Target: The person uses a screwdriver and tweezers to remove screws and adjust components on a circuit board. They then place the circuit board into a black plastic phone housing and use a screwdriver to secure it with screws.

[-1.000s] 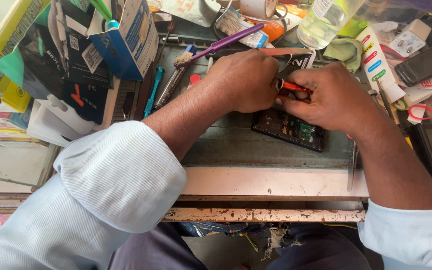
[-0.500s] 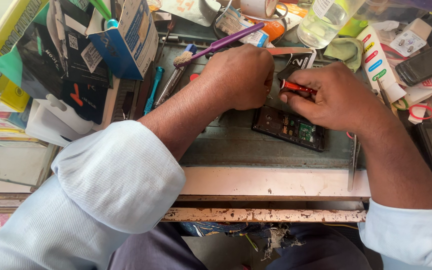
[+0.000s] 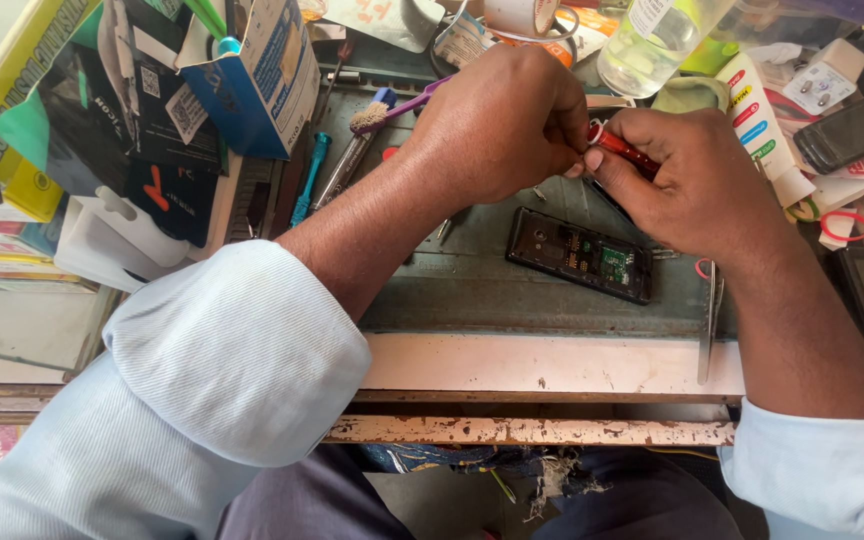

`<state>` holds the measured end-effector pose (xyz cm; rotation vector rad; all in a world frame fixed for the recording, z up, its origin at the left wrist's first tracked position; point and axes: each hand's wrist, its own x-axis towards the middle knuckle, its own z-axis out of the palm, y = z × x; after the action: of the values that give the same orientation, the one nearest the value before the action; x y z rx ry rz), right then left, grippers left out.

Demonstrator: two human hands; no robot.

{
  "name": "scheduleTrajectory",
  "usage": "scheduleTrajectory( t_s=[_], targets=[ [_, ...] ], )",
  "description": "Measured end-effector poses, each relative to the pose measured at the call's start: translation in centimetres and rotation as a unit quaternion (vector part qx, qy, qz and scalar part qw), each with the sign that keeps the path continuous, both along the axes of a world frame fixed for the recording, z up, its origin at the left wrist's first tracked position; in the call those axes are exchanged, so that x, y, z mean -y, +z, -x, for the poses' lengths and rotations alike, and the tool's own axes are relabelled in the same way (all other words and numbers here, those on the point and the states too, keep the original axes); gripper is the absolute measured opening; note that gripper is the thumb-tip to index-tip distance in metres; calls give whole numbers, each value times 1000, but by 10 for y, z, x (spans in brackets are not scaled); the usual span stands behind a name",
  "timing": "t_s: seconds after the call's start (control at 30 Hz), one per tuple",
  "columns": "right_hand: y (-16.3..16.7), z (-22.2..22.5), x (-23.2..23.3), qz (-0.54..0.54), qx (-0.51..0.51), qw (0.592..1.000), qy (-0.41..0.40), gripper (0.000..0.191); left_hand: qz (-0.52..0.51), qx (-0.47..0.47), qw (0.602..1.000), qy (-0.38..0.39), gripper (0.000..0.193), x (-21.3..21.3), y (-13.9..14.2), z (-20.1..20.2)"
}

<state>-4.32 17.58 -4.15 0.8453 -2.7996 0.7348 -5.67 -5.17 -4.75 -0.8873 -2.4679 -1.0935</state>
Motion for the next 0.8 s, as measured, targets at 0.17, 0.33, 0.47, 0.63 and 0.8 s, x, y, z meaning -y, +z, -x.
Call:
scheduleTrajectory(
  t_s=[0.17, 0.33, 0.47, 0.63, 0.8],
  targets=[
    [-4, 1, -1, 56, 31, 998, 4, 17, -18, -31, 999, 9, 14, 0, 2, -2],
    [-5, 6, -6, 139, 105, 984, 28, 19, -31, -64, 997, 27, 9, 1, 3, 0],
    [-7, 8, -8, 146, 76, 986, 10, 29, -33, -67, 996, 39, 3, 2, -2, 5],
    [-7, 13, -17, 241, -31, 968, 61, 58, -60, -70, 996, -2, 3, 1, -10, 15],
    [-11, 14, -30, 300, -79, 950, 21, 62, -88, -35, 995, -25, 3, -1, -17, 21]
  ],
)
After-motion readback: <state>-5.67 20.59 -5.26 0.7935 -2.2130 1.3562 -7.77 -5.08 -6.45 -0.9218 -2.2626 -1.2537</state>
